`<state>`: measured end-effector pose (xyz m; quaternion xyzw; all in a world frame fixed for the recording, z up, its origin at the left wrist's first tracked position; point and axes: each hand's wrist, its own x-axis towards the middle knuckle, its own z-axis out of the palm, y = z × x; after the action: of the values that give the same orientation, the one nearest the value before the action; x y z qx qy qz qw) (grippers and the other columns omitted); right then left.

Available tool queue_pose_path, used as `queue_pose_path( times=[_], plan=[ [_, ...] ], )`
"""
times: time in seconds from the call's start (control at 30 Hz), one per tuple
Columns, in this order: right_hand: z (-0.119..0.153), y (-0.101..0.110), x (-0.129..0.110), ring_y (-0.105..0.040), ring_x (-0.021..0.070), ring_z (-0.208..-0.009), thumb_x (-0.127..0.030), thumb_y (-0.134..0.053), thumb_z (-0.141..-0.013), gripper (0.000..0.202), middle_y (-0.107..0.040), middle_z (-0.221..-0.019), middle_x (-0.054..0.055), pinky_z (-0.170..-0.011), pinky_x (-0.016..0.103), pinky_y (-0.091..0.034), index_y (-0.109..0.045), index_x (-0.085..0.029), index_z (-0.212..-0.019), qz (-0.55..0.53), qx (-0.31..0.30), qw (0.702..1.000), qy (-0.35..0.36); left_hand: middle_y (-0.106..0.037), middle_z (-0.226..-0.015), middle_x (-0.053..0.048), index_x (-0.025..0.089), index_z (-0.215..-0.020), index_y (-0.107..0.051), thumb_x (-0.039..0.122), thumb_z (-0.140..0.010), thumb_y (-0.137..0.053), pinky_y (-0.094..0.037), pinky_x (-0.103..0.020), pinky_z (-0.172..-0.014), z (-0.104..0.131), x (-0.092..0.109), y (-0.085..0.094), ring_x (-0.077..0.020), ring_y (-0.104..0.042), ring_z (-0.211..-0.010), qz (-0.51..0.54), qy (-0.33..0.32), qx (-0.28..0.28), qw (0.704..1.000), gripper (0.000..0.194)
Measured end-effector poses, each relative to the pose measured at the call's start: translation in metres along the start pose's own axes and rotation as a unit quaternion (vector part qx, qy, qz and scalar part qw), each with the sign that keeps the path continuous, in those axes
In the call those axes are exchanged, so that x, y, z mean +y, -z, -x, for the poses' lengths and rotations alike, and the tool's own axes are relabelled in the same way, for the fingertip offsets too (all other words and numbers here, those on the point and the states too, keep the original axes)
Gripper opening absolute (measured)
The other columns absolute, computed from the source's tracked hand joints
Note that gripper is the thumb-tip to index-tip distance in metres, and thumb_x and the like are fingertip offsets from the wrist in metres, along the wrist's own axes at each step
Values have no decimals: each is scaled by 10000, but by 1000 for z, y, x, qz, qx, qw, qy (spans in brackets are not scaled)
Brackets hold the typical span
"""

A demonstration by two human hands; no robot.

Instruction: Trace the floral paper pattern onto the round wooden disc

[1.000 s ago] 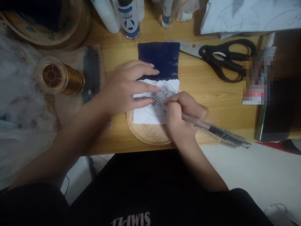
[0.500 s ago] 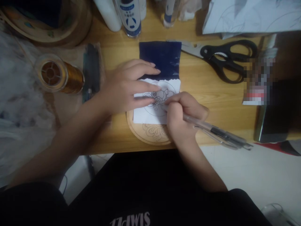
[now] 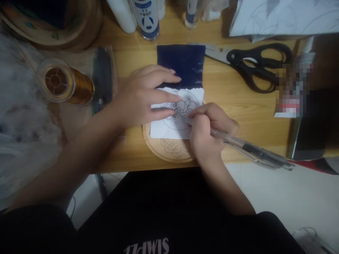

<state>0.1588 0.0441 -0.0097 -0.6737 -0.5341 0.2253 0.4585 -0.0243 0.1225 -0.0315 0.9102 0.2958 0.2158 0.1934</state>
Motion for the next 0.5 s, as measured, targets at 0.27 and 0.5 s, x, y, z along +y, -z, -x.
queue_pose_path(
  times=[0.27, 0.5],
  plan=[
    [-1, -1, -4, -490, 83, -433, -66, -436, -656, 258, -556, -510, -64, -414, 225, -390, -640, -208, -588, -23, 19, 999, -25, -653, -1306, -91, 277, -1106, -742, 475, -910, -630, -476, -485, -1016, 1, 3, 1, -296, -564, -1261, -15, 1, 19, 1000, 300],
    [-4, -8, -9, -472, 85, -382, -60, -430, -662, 247, -524, -496, -55, -348, 233, -354, -609, -216, -595, -120, 94, 987, -42, -657, -1305, -48, 305, -1103, -735, 470, -893, -648, -453, -461, -1046, 1, 6, 1, -272, -558, -1273, -7, 26, 14, 1000, 281]
  ],
)
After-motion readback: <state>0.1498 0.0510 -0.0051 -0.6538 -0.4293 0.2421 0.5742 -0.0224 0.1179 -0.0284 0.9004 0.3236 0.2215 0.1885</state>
